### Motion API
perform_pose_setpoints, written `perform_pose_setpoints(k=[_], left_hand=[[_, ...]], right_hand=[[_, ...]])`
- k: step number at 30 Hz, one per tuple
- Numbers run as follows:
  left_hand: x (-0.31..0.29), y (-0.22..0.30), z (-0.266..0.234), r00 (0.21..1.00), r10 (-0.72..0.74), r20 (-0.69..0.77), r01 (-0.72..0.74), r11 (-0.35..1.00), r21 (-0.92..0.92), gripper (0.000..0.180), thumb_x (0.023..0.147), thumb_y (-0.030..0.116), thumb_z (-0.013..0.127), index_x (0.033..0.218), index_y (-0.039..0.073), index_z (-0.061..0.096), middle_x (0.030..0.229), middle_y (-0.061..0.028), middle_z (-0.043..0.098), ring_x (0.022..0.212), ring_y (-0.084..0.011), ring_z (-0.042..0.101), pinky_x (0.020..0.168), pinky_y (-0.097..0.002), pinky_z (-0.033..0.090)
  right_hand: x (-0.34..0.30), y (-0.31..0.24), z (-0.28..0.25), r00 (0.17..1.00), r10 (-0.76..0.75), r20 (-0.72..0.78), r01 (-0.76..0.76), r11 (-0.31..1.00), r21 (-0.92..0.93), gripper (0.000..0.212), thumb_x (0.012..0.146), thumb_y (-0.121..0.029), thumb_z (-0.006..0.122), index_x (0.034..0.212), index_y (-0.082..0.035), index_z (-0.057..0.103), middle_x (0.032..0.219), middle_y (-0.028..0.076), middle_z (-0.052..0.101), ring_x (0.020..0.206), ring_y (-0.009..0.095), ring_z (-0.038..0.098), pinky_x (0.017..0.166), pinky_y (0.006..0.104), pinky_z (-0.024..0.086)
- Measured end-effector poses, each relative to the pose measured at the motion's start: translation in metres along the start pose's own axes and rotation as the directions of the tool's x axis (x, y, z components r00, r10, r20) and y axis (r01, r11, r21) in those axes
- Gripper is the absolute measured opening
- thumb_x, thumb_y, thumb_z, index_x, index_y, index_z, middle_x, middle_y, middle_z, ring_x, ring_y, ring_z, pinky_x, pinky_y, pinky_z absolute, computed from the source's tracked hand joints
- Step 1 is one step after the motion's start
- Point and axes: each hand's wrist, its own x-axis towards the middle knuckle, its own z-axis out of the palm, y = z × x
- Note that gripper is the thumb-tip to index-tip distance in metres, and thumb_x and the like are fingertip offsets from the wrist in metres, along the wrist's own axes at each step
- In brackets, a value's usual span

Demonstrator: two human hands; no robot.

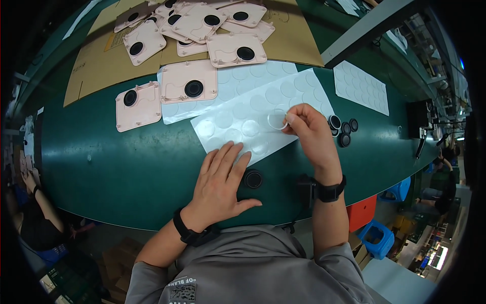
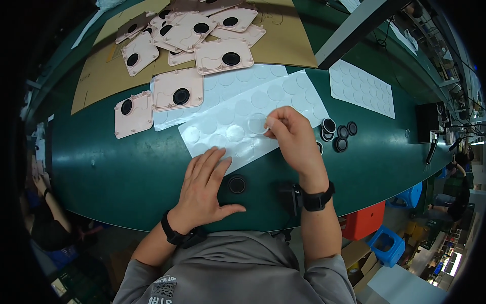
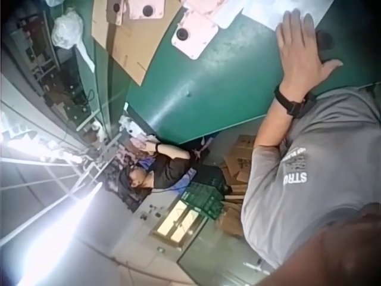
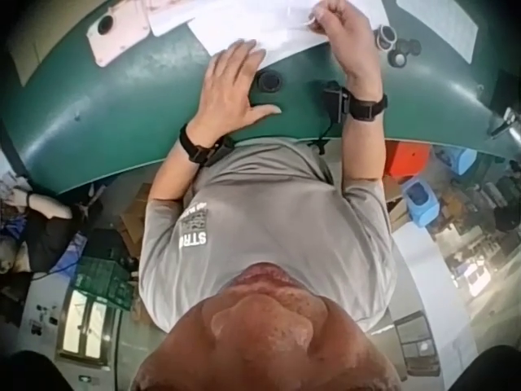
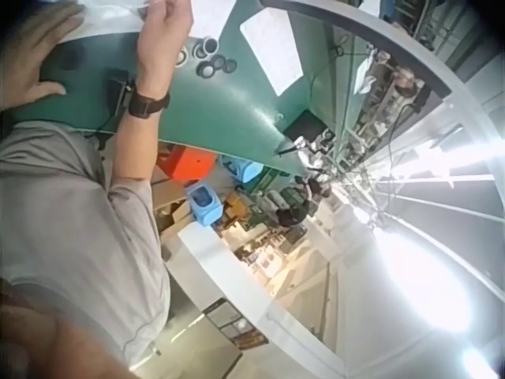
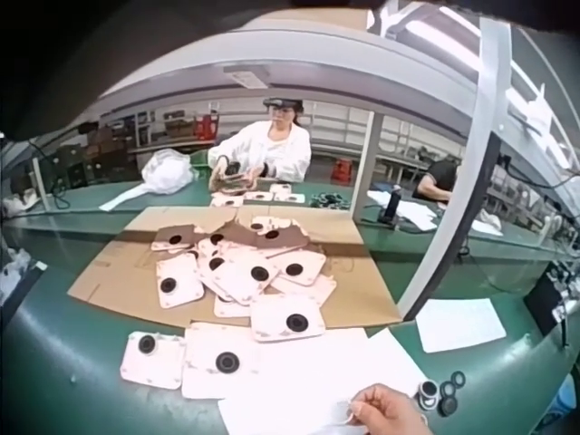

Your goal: The person peels a white ring from a sheet, presses it onto a black circular component, and sets the assembled piece onto the table, repeating the process several times.

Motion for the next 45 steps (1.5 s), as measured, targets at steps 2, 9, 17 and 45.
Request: perform_pose_setpoints(k=[2, 9, 17, 45], left_hand=[[0.001, -0.002, -0.007, 0.999, 0.006, 0.053, -0.008, 0.999, 0.034, 0.096, 0.078, 0.061, 0.088, 0.146, 0.001, 0.057, 0.15, -0.0195, 0.059, 0.143, -0.0409, 0.054, 0.12, -0.0581, 0.037], [-0.015, -0.014, -0.034, 0.982, 0.01, 0.187, -0.051, 0.975, 0.216, 0.094, 0.082, 0.068, 0.08, 0.144, 0.001, 0.057, 0.149, -0.02, 0.059, 0.143, -0.0422, 0.054, 0.122, -0.0597, 0.038], [-0.029, -0.038, -0.057, 0.985, 0.007, 0.174, -0.048, 0.971, 0.233, 0.087, 0.086, 0.069, 0.075, 0.138, 0.001, 0.06, 0.141, -0.0206, 0.064, 0.137, -0.0428, 0.058, 0.118, -0.0591, 0.042], [-0.016, 0.0, 0.014, 0.986, -0.155, -0.055, 0.125, 0.927, -0.353, 0.044, 0.082, 0.012, 0.091, 0.121, 0.008, 0.071, 0.113, -0.01, 0.078, 0.093, -0.0279, 0.075, 0.077, -0.0372, 0.06]], right_hand=[[-0.01, 0.01, -0.001, 0.994, -0.02, -0.112, 0.015, 0.999, -0.042, 0.011, 0.109, -0.013, 0.064, 0.108, -0.002, 0.067, 0.096, 0.002, 0.07, 0.089, 0.01, 0.067, 0.087, 0.0273, 0.056], [-0.028, 0.01, 0.013, 0.999, 0.03, -0.028, -0.025, 0.986, 0.167, 0.012, 0.109, -0.012, 0.063, 0.108, -0.001, 0.067, 0.096, 0.002, 0.071, 0.087, 0.009, 0.067, 0.082, 0.0253, 0.057], [-0.055, 0.001, 0.006, 0.993, 0.109, 0.049, -0.116, 0.975, 0.19, 0.01, 0.108, -0.012, 0.065, 0.106, -0.003, 0.067, 0.096, 0.003, 0.071, 0.084, 0.009, 0.067, 0.08, 0.0256, 0.056], [-0.093, 0.012, 0.046, 0.979, 0.174, 0.103, -0.156, 0.974, -0.167, 0.005, 0.105, -0.005, 0.069, 0.105, 0.0, 0.067, 0.087, -0.001, 0.066, 0.072, 0.004, 0.06, 0.063, 0.0217, 0.051]])
